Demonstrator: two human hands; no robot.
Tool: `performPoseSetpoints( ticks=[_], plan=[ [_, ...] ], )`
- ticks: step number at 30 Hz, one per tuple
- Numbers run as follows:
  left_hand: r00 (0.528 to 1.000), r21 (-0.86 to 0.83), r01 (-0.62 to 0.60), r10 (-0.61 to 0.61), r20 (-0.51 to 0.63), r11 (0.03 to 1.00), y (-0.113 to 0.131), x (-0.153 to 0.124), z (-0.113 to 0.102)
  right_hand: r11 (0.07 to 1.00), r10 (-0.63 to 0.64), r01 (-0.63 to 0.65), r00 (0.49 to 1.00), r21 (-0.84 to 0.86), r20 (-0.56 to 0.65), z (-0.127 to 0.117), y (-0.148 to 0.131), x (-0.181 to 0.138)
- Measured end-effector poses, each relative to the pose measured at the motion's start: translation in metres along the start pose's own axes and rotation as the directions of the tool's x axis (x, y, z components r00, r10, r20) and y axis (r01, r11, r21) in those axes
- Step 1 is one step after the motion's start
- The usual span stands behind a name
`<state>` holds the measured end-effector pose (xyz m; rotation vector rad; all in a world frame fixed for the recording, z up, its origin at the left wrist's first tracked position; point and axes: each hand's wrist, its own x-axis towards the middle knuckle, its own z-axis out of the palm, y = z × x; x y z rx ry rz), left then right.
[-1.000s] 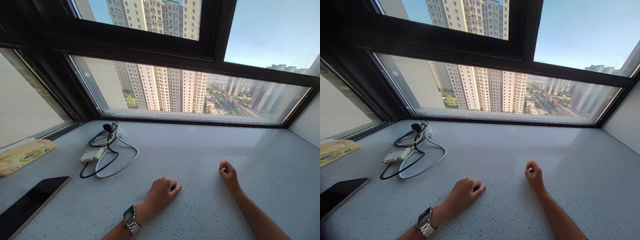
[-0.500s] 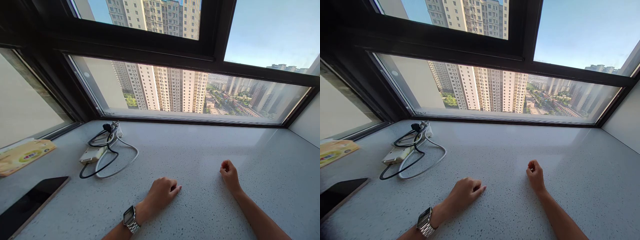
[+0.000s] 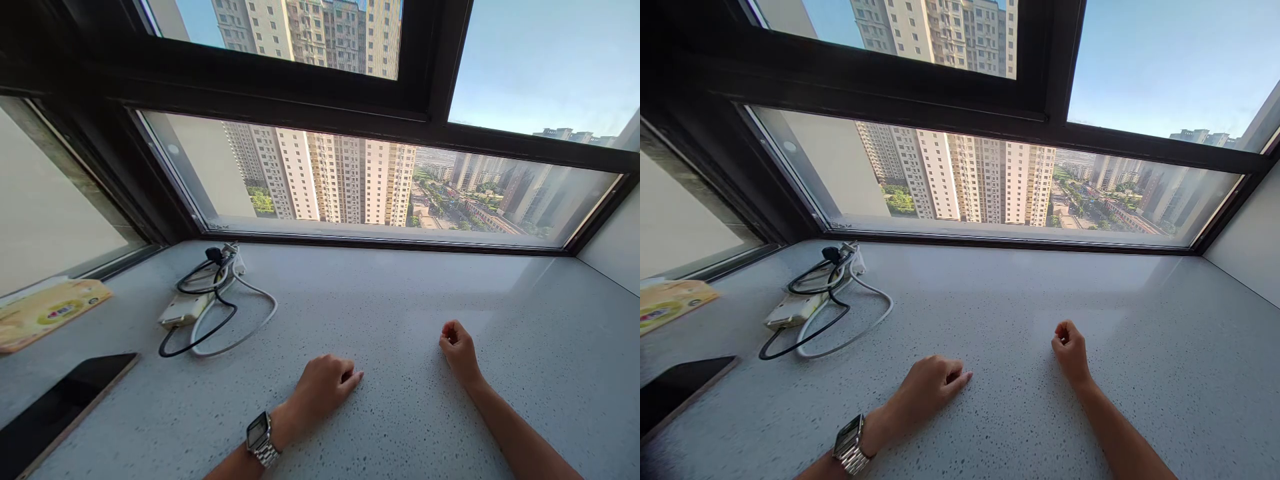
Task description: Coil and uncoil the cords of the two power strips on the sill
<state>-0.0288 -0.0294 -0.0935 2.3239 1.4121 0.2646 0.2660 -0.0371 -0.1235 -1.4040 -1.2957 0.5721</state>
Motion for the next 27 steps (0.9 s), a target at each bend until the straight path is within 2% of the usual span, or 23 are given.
performPoseSetpoints(
  ticks=[18, 27],
  plan=[
    [1.0, 0.055, 0.015, -0.016, 0.02, 0.998, -0.005, 0.0012, 0.0035, 1.0, -0.001, 0.002, 1.0, 0.013, -0.02, 0.0008, 0.0019, -0.0006],
    [0.999, 0.083, 0.02, -0.023, 0.039, 0.996, -0.0007, 0.0014, 0.0007, 0.999, 0.007, -0.008, 1.0, 0.032, 0.013, 0.0014, -0.0005, 0.0006]
  ],
)
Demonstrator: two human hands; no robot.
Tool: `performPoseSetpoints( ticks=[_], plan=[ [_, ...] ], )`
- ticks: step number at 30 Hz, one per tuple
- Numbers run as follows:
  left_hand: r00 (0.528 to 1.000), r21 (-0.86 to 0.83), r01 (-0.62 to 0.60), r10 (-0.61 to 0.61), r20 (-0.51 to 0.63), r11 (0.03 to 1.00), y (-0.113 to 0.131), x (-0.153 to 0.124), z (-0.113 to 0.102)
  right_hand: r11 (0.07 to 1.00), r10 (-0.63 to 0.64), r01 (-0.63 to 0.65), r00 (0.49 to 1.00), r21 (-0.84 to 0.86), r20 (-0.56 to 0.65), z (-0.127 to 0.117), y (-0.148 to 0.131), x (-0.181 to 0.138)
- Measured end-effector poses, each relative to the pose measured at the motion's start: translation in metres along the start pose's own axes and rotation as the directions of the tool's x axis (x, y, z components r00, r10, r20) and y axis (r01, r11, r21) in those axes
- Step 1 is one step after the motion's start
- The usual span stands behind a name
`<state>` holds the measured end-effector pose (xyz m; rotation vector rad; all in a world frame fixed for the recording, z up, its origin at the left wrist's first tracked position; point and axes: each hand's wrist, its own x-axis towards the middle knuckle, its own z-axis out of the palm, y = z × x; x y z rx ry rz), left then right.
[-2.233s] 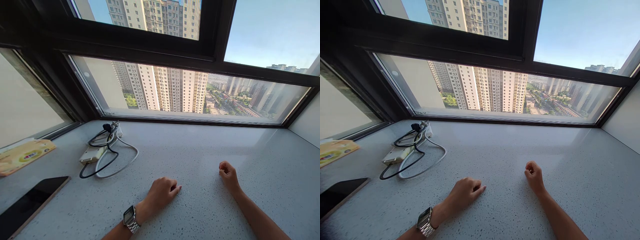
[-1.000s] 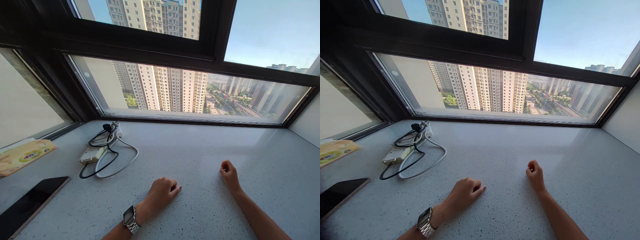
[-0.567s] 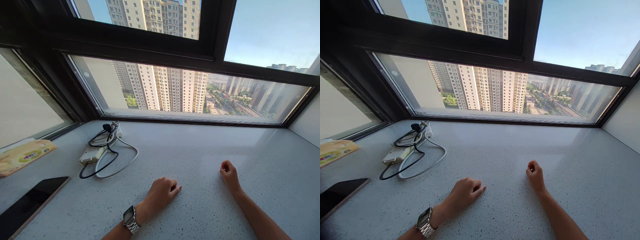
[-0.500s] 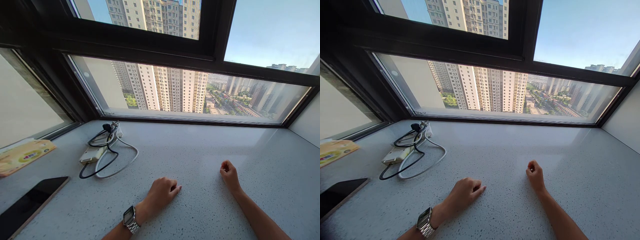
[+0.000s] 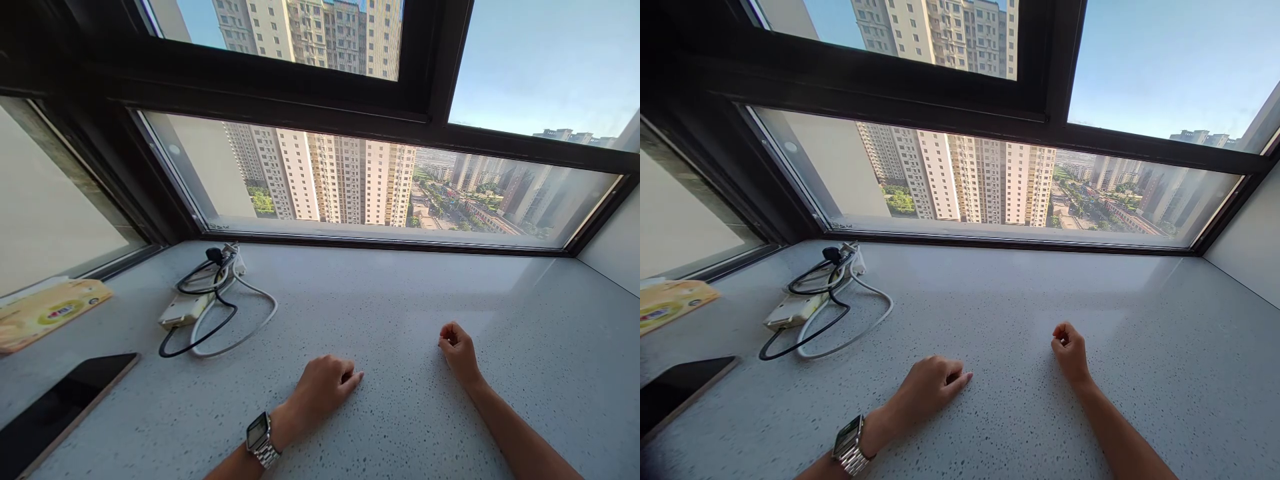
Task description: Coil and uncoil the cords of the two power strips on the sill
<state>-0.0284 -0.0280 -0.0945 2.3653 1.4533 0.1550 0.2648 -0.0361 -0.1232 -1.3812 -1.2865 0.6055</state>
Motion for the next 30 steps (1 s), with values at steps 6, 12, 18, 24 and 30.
performPoseSetpoints(
  ticks=[6, 12, 18, 24, 30],
  plan=[
    [1.0, 0.0, 0.012, -0.012, 0.022, 1.0, 0.0015, -0.0017, -0.0022, 1.0, -0.026, 0.026, 1.0, -0.005, 0.018, -0.0001, -0.0008, 0.0002],
    [1.0, -0.011, 0.012, -0.012, 0.011, 1.0, 0.0006, -0.0006, -0.001, 1.0, -0.015, 0.015, 1.0, -0.009, 0.025, -0.0008, -0.0032, -0.0003],
    [1.0, 0.0, 0.008, -0.008, 0.002, 1.0, -0.0004, -0.0001, 0.0002, 1.0, -0.016, 0.017, 0.999, -0.02, 0.048, -0.0004, -0.0006, 0.0004],
    [0.999, -0.05, 0.003, -0.005, -0.033, 0.999, -0.0036, 0.0009, 0.0043, 1.0, -0.01, 0.012, 0.998, -0.026, 0.066, 0.0001, -0.0014, 0.0003],
    [0.999, -0.151, 0.035, -0.039, -0.022, 0.988, -0.0058, 0.0029, 0.0007, 1.0, 0.01, -0.008, 0.997, -0.02, 0.077, 0.0, -0.0013, 0.0]
  ],
)
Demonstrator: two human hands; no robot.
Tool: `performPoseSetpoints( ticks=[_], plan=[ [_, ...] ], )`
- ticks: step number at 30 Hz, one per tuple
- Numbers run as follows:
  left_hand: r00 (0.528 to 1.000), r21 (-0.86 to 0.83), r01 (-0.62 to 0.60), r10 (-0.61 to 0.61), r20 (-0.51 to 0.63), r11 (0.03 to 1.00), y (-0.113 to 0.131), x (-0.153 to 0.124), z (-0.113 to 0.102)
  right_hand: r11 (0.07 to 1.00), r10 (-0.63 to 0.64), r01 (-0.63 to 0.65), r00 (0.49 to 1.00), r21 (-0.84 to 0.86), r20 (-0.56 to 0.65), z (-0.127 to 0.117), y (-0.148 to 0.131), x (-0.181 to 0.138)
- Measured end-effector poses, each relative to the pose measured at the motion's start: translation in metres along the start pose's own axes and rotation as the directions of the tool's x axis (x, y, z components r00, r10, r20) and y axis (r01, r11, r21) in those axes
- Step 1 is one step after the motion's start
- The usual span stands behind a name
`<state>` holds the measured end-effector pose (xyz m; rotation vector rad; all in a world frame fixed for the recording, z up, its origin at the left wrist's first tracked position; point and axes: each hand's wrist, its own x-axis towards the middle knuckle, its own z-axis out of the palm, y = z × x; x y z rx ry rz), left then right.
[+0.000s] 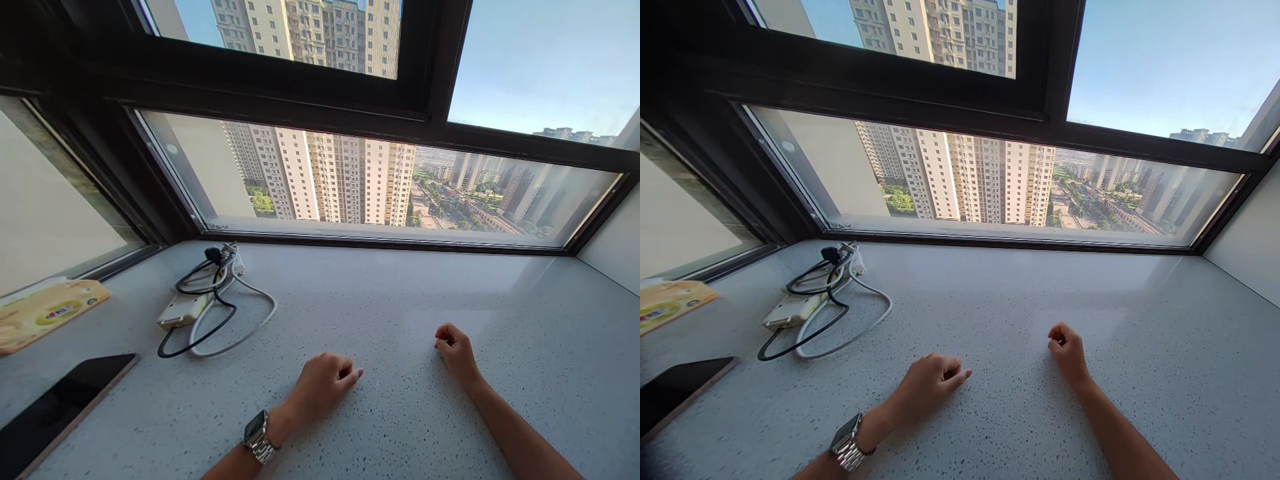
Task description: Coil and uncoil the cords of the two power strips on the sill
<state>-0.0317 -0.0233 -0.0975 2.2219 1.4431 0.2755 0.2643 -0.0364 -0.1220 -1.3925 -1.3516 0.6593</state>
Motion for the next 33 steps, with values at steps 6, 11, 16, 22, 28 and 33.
performPoseSetpoints(
  ticks=[6, 11, 16, 22, 28, 33],
  plan=[
    [0.998, -0.307, 0.034, -0.017, 0.058, 0.951, -0.01, 0.01, -0.009, 0.999, 0.03, -0.03, 0.999, 0.01, 0.012, 0.0, 0.0, 0.0],
    [0.988, -0.626, 0.14, -0.064, 0.143, 0.767, -0.018, 0.013, -0.023, 0.999, 0.036, -0.036, 0.999, 0.0, 0.02, 0.0, 0.0, 0.0],
    [0.944, -0.784, 0.301, -0.052, 0.326, 0.543, -0.025, 0.01, -0.028, 0.999, 0.034, -0.034, 0.999, 0.001, 0.028, 0.0, 0.0, 0.0],
    [0.93, -0.796, 0.275, 0.059, 0.362, 0.539, -0.025, 0.005, -0.028, 1.0, 0.029, -0.029, 0.999, -0.001, 0.02, 0.0, -0.002, 0.0],
    [0.96, -0.496, 0.047, 0.098, 0.262, 0.867, -0.004, 0.003, -0.015, 0.999, 0.036, -0.036, 0.999, 0.0, 0.029, 0.0, -0.003, 0.0],
    [0.97, -0.489, 0.028, 0.094, 0.223, 0.872, 0.001, 0.0, -0.012, 0.999, 0.043, -0.043, 0.998, -0.008, 0.044, 0.0, -0.002, 0.0]
  ],
)
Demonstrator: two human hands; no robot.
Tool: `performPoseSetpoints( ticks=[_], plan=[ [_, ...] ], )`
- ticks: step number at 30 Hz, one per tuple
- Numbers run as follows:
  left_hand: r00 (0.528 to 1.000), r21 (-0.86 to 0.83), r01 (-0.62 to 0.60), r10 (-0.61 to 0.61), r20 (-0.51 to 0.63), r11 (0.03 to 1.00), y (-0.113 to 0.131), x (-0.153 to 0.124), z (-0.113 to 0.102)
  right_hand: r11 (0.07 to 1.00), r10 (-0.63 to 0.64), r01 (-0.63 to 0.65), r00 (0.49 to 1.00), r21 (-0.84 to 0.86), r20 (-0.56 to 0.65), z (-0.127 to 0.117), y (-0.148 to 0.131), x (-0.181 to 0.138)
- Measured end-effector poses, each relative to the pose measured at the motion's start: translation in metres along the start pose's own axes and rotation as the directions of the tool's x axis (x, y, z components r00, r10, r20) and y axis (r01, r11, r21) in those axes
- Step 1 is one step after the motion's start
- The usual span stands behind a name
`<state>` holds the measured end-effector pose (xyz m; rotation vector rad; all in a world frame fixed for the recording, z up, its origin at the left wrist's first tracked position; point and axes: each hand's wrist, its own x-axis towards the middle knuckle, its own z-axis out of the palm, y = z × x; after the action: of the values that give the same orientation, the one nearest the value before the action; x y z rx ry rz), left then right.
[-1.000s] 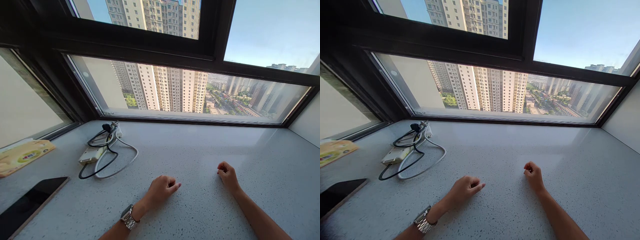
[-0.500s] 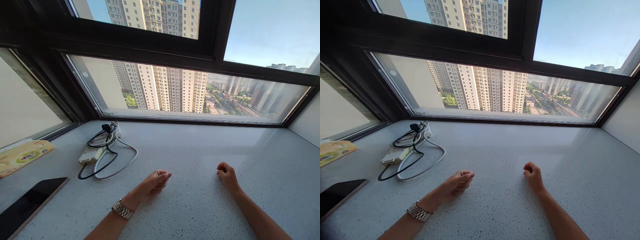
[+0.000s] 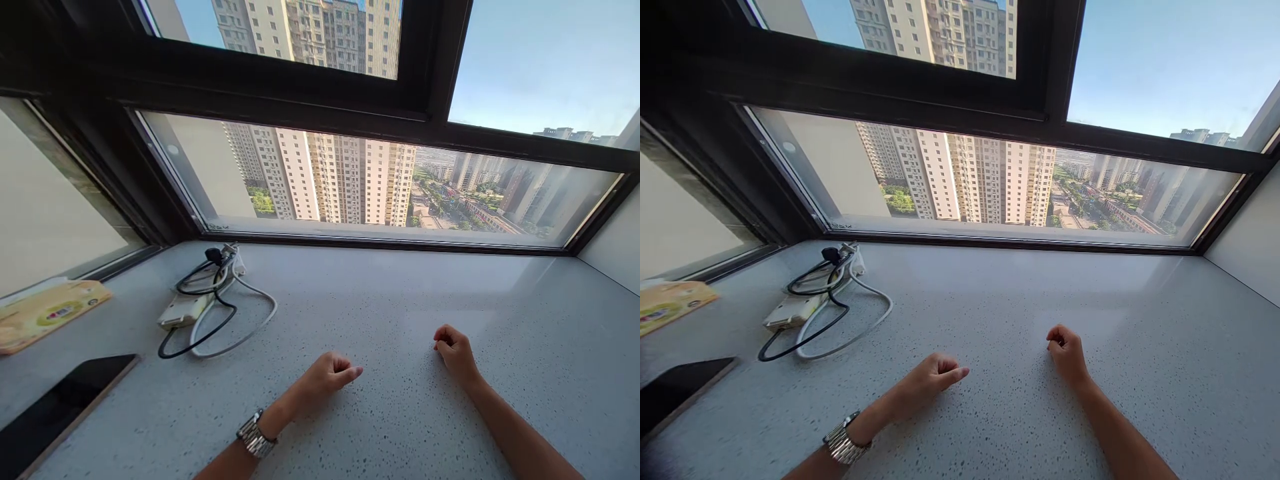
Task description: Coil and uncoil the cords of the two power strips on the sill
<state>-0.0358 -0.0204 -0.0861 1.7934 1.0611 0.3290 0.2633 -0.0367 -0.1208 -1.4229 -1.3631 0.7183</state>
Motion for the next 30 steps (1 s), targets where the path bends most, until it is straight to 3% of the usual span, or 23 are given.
performPoseSetpoints(
  ticks=[20, 30],
  plan=[
    [1.0, 0.035, 0.0, -0.001, 0.009, 0.999, -0.0093, 0.0034, -0.0001, 1.0, 0.019, -0.019, 1.0, 0.01, -0.015, -0.0007, 0.0019, -0.0005],
    [1.0, 0.028, -0.012, 0.011, 0.023, 1.0, -0.0001, 0.0005, -0.0012, 1.0, -0.031, 0.031, 0.998, -0.003, -0.06, -0.0001, 0.0005, -0.0008]
  ],
)
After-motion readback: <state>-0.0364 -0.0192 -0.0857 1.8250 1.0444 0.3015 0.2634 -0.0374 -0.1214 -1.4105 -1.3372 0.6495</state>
